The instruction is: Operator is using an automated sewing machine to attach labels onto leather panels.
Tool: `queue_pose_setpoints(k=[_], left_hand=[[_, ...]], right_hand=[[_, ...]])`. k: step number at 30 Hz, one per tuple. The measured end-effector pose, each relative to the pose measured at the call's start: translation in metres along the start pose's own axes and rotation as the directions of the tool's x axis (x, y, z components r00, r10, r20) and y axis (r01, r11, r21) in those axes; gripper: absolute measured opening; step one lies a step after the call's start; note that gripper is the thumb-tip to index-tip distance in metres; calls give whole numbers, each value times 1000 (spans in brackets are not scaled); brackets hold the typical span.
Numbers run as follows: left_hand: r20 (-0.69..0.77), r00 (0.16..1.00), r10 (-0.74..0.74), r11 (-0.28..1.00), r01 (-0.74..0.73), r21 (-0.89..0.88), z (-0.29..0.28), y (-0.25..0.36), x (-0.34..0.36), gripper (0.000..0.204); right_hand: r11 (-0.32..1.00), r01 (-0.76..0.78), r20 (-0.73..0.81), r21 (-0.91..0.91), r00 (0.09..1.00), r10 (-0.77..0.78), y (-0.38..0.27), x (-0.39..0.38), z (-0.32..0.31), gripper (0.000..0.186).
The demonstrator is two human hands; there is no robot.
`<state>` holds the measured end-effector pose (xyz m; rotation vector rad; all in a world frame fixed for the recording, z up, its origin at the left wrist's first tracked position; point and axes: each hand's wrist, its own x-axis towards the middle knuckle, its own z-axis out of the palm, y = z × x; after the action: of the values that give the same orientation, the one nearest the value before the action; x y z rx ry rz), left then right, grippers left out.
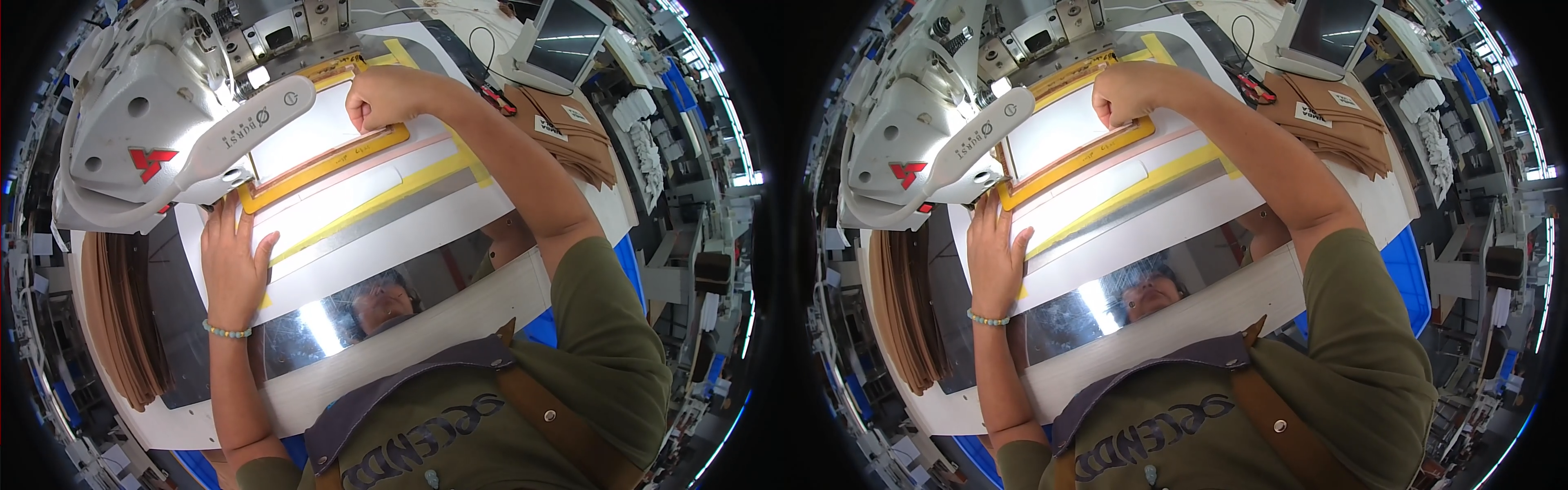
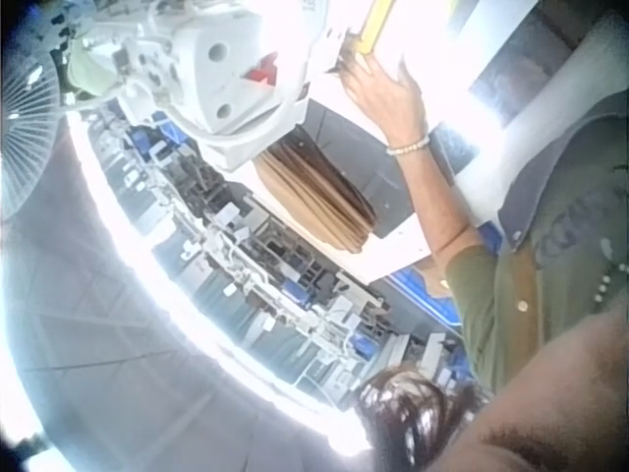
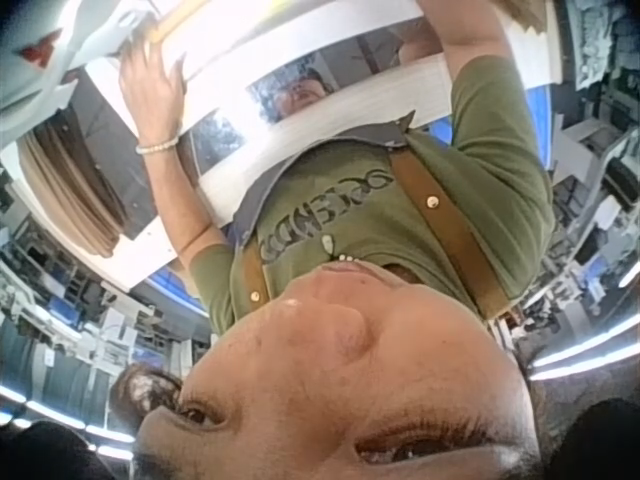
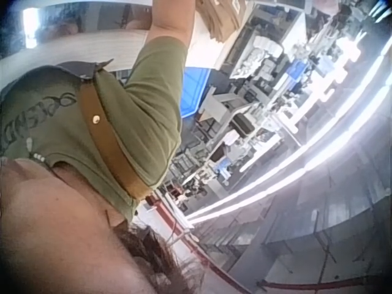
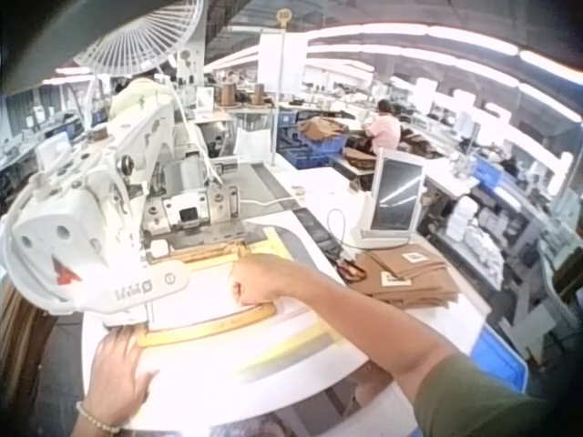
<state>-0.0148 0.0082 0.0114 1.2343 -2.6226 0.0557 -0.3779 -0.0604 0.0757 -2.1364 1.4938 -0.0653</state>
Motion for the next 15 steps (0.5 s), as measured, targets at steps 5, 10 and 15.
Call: queue_pose_setpoints(k=[5, 10, 15], left_hand=[[8, 1000, -3, 999, 3, 32, 1, -1, -1, 66], [41, 999, -13, 1000, 12, 20, 3, -3, -2, 65], [44, 999, -25, 1000, 26, -13, 5, -4, -3, 64]], right_hand=[[988, -22, 85, -153, 996, 35, -7, 8, -5, 9], [934, -6, 240, -357, 966, 98, -21, 22, -20, 12], [978, 25, 121, -207, 993, 0, -25, 18, -22, 11]])
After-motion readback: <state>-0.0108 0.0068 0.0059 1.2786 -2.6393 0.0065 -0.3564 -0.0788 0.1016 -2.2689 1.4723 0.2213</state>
